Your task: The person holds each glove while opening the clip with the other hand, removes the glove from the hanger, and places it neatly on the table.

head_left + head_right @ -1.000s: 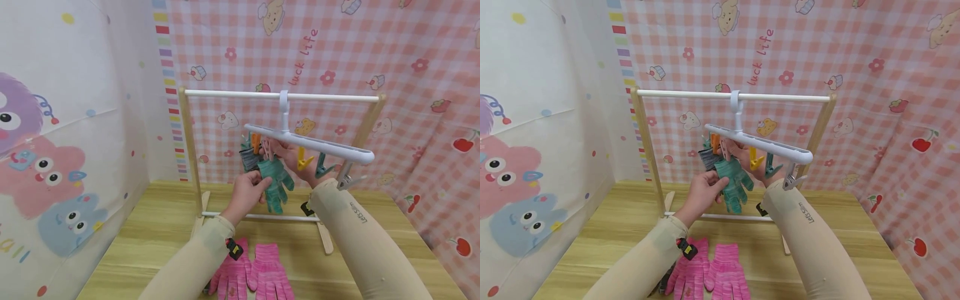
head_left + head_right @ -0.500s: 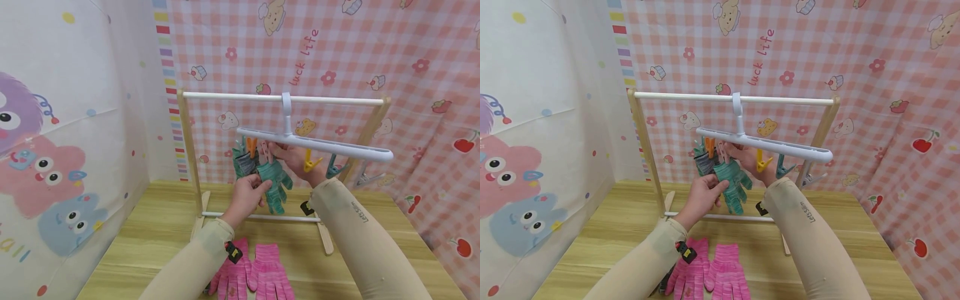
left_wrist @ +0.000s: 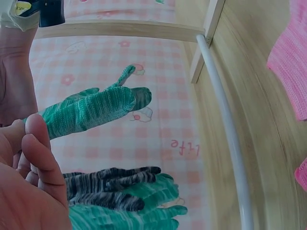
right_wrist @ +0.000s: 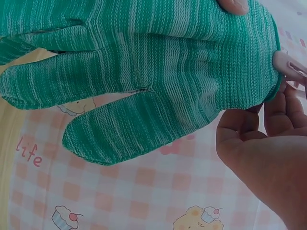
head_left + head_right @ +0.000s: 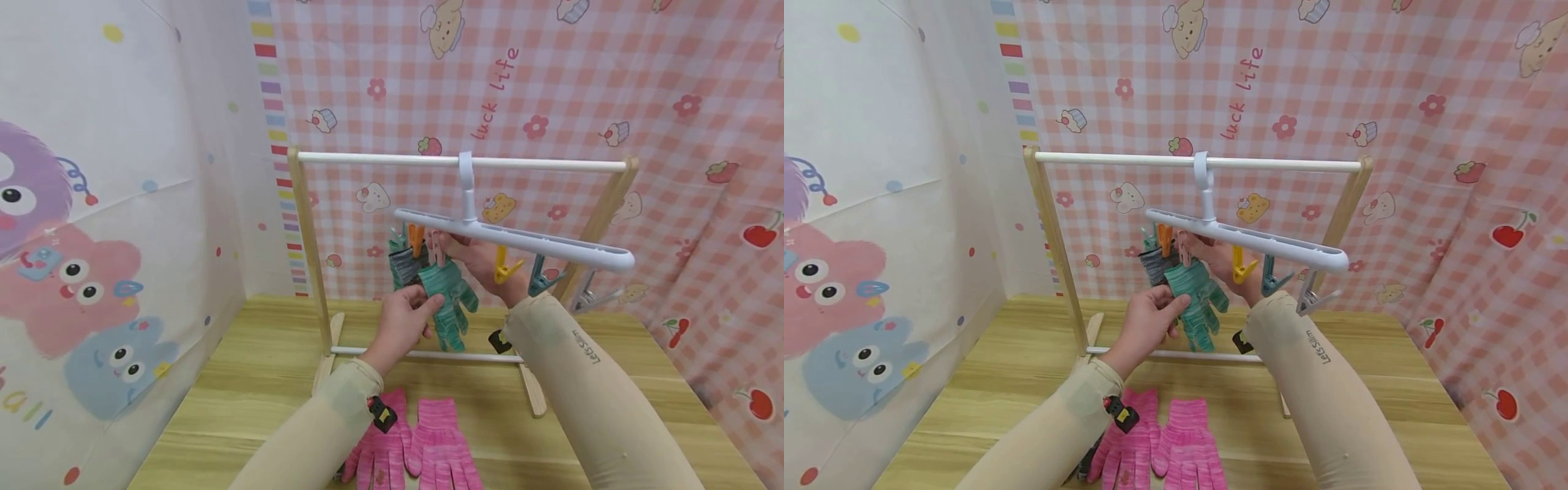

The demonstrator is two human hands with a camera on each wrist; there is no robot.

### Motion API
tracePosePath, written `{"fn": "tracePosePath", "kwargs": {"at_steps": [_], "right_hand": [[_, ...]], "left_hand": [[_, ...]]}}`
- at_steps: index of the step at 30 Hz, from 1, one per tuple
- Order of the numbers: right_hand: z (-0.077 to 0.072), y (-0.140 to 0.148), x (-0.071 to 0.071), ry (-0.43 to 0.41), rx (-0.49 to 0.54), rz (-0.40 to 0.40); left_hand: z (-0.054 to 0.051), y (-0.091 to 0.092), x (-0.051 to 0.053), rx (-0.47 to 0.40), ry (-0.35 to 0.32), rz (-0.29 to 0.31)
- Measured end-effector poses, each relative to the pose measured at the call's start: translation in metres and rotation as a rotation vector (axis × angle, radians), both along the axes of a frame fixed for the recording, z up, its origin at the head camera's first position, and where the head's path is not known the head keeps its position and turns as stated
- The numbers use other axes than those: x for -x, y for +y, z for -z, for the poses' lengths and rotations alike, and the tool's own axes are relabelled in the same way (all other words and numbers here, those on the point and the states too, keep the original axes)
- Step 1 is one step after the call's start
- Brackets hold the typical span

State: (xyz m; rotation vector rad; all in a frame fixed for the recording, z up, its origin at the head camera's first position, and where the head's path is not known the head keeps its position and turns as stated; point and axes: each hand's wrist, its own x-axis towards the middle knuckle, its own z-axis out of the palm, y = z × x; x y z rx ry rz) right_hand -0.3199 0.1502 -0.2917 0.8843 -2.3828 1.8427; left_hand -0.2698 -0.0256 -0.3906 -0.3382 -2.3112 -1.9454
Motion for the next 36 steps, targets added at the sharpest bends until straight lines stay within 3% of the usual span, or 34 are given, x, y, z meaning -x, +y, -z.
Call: {"fn": "tracePosePath", "kwargs": {"at_steps": [7,11,18,25,32,36], "right_hand": [[-0.005,-0.002,-0.010,0.088,-0.100,0.106],[-0.004,-0.001,-0.009,0.091,-0.101,0.116],[0.004,0.002,0.001,0.040,-0.044,0.062],[0.002,0.001,-0.001,0.137,-0.095,0.093],[0.000,-0.002,-0.004,0.061,0.069,-0.019],[-0.002,-0.001,-0.008,0.066,0.070,-0.025]], "left_hand": [[0.000,0.002,-0.001,-0.003,-0.001,-0.009],[0.000,0.003,-0.002,0.013,-0.007,0.000],[0.003,0.002,-0.004,0.083,0.010,0.035],[0.011,0.002,-0.007,0.199,0.054,0.094],[0.015,0.003,-0.012,0.332,0.148,0.058],[0.015,0.003,-0.015,0.342,0.136,0.055]]}}
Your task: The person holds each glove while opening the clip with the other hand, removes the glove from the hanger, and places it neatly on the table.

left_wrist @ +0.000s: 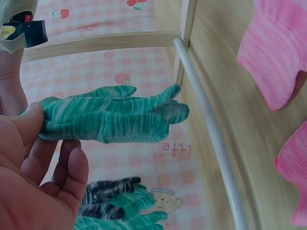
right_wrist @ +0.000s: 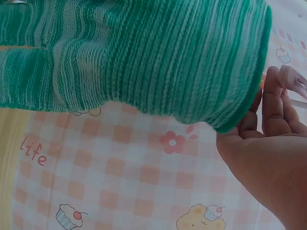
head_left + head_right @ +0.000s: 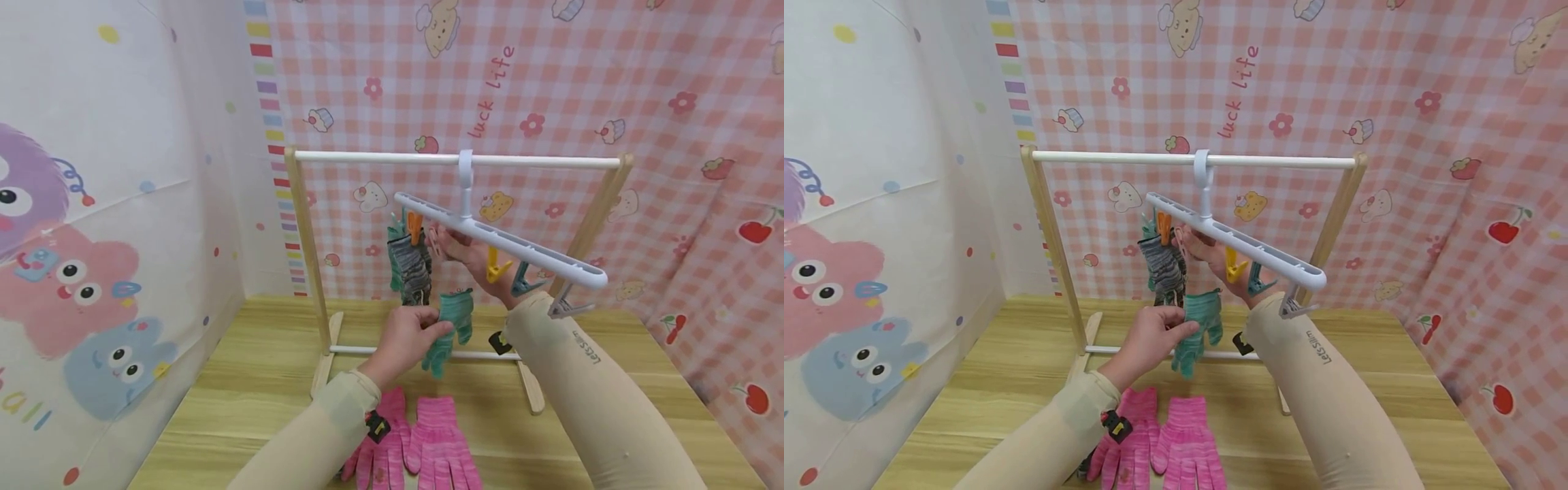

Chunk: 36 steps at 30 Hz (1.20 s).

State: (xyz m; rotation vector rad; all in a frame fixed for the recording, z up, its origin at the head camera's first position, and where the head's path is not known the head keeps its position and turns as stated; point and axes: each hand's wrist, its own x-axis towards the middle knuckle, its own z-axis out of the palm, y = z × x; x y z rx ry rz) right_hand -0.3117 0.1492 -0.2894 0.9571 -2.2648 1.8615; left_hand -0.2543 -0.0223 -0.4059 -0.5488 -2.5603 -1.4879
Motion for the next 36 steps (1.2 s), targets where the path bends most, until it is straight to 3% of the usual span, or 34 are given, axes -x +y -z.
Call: {"fn": "tracePosePath", "kwargs": {"at_steps": [7,11,15,20,26,31,33,36], "right_hand": [[-0.001,0.006,-0.011,-0.067,-0.082,0.053],[0.019,0.021,-0.003,-0.103,-0.050,0.049],[0.040,0.040,0.001,-0.157,-0.105,0.087],[0.058,0.057,-0.014,-0.232,-0.131,0.145],[0.078,0.078,-0.034,-0.182,-0.173,0.099],[0.081,0.091,-0.050,-0.181,-0.201,0.098],[0.082,0.095,-0.052,-0.192,-0.191,0.098],[0.084,0.098,-0.054,-0.201,-0.169,0.101]], "left_hand": [[0.001,-0.003,-0.006,-0.027,-0.061,0.023],[0.004,-0.005,-0.009,-0.038,-0.054,0.040],[0.007,-0.005,-0.010,-0.030,-0.056,0.046],[0.013,-0.003,-0.013,0.000,-0.041,0.073],[0.031,0.012,-0.021,-0.014,-0.082,0.170],[0.045,0.038,-0.036,-0.108,-0.205,0.236],[0.050,0.050,-0.046,-0.188,-0.327,0.279],[0.059,0.068,-0.060,-0.316,-0.561,0.341]]}}
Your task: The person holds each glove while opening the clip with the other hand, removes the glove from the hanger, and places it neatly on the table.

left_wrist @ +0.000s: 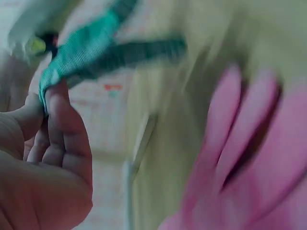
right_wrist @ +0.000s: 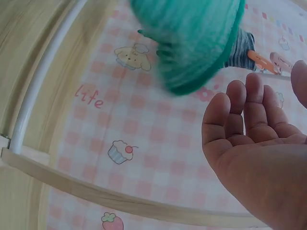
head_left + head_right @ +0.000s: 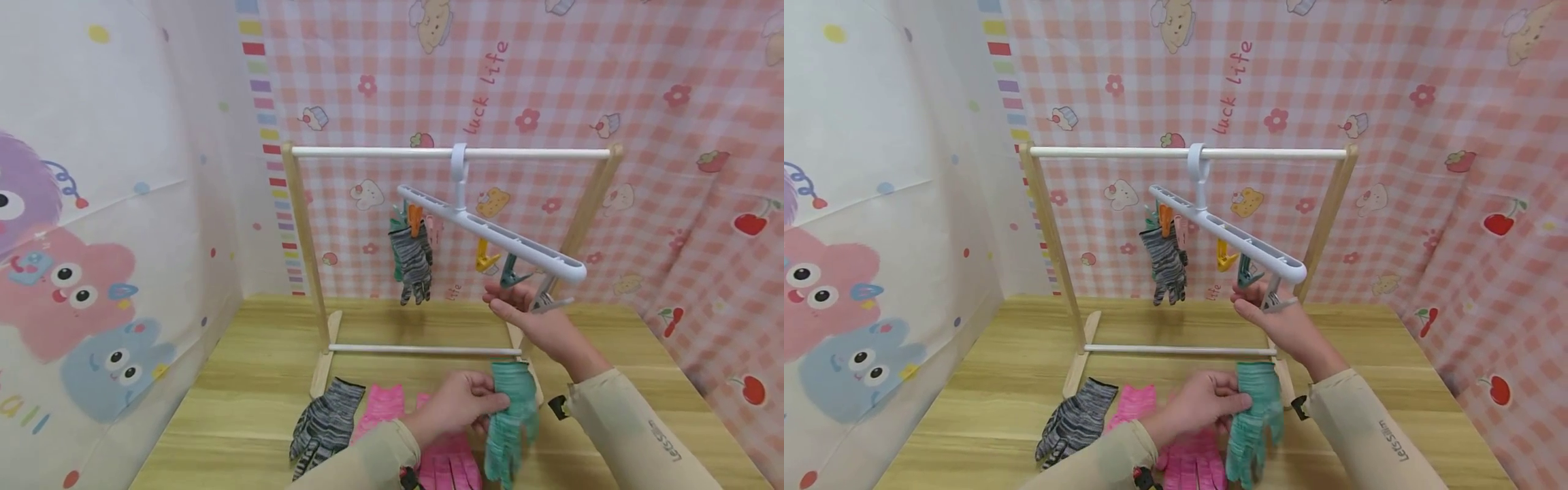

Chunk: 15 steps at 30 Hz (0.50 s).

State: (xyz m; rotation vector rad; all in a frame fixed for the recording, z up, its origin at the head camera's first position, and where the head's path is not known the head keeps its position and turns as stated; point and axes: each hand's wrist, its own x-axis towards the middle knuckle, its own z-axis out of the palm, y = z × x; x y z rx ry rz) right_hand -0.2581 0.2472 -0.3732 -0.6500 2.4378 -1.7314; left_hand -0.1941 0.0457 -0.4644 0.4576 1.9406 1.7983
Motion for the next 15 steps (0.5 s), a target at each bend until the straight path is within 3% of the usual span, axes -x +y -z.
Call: {"fn": "tracePosePath", "kwargs": {"at_steps": [2,3,6,9,12,13,15], "right_hand": [[0.002,0.001,0.001,-0.004,-0.001,0.009],[0.003,0.001,0.001,-0.006,-0.003,0.013],[0.005,0.000,0.002,-0.010,-0.005,0.011],[0.006,-0.001,0.002,-0.039,-0.028,-0.003],[0.007,-0.003,0.001,-0.073,-0.071,-0.003],[0.008,-0.004,0.001,-0.077,-0.087,-0.004],[0.010,-0.007,0.001,-0.080,-0.101,-0.005]], "left_hand": [[0.009,0.009,-0.007,-0.028,-0.120,0.022],[0.013,0.012,-0.010,-0.010,-0.142,0.021],[0.031,0.019,-0.014,0.083,-0.089,-0.045],[0.044,0.022,-0.011,0.279,0.148,-0.130],[0.048,0.024,-0.004,0.457,0.386,-0.192],[0.048,0.025,-0.003,0.505,0.449,-0.210],[0.045,0.025,-0.001,0.556,0.488,-0.217]]}}
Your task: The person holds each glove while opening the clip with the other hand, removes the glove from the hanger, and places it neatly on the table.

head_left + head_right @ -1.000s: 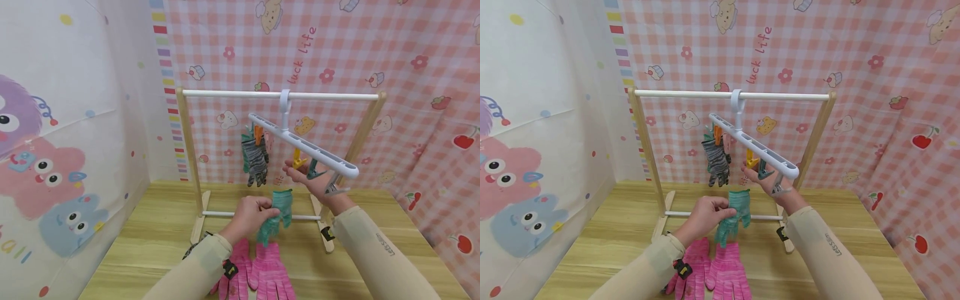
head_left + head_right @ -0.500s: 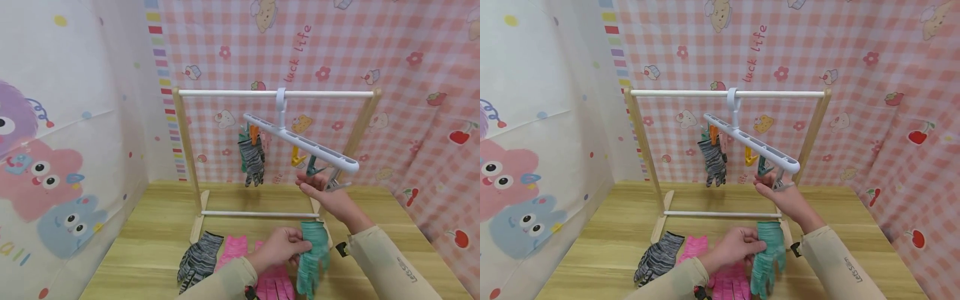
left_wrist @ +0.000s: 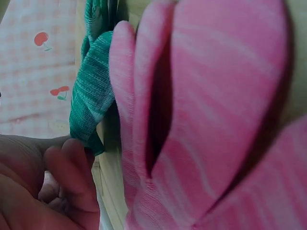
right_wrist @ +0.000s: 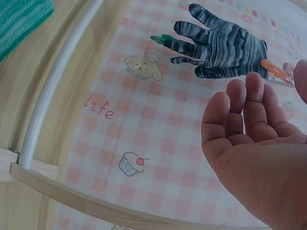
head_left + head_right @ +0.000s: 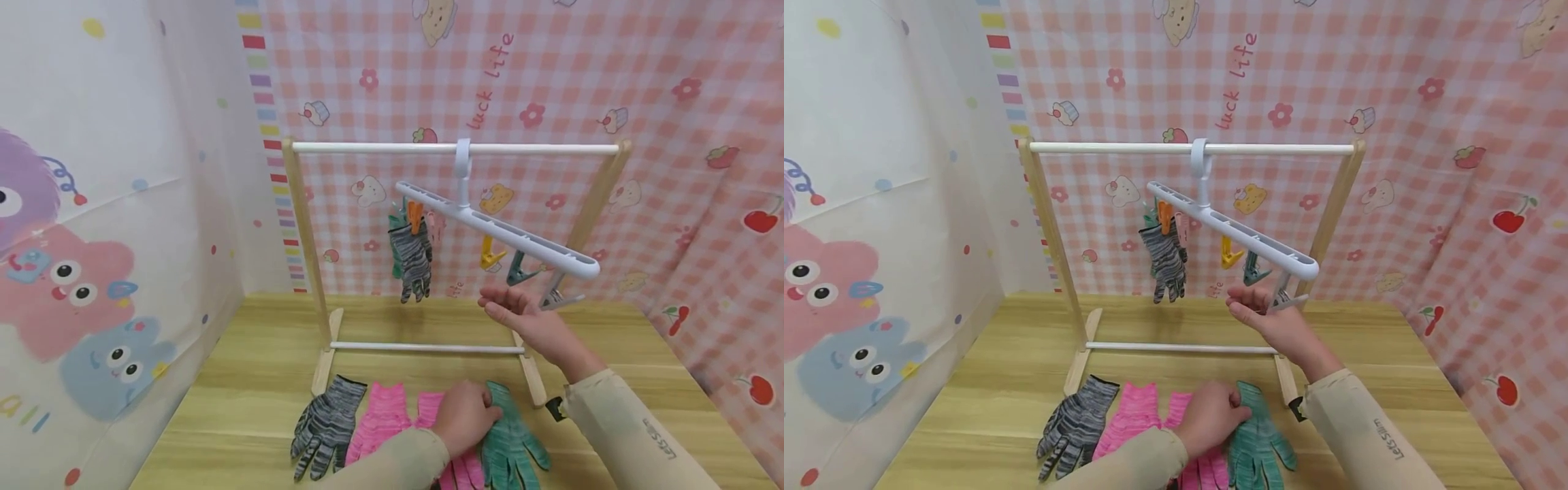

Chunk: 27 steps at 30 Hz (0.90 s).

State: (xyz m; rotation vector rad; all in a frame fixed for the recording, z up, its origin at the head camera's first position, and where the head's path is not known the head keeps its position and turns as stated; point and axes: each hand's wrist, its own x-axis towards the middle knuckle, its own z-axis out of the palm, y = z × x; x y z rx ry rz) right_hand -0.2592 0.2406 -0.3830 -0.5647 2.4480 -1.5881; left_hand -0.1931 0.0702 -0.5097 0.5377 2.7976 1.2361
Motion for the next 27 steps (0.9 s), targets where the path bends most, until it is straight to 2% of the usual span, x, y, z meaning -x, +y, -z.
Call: {"fn": "tracePosePath", "kwargs": {"at_steps": [4,8,13,20,27], "right_hand": [[0.001,-0.003,0.002,0.026,0.013,-0.013],[0.002,-0.006,0.002,0.030,0.025,-0.018],[0.003,-0.006,0.001,0.025,0.013,0.000],[0.006,-0.011,0.002,0.018,-0.001,0.027],[0.008,-0.013,0.003,0.004,0.014,0.017]], "left_hand": [[-0.004,0.001,0.002,0.091,0.025,0.006],[-0.001,0.001,0.003,0.219,0.087,-0.022],[0.004,0.003,0.005,0.325,0.131,-0.065],[0.004,0.004,0.005,0.386,0.170,-0.048],[0.007,0.005,0.008,0.373,0.131,-0.033]]}}
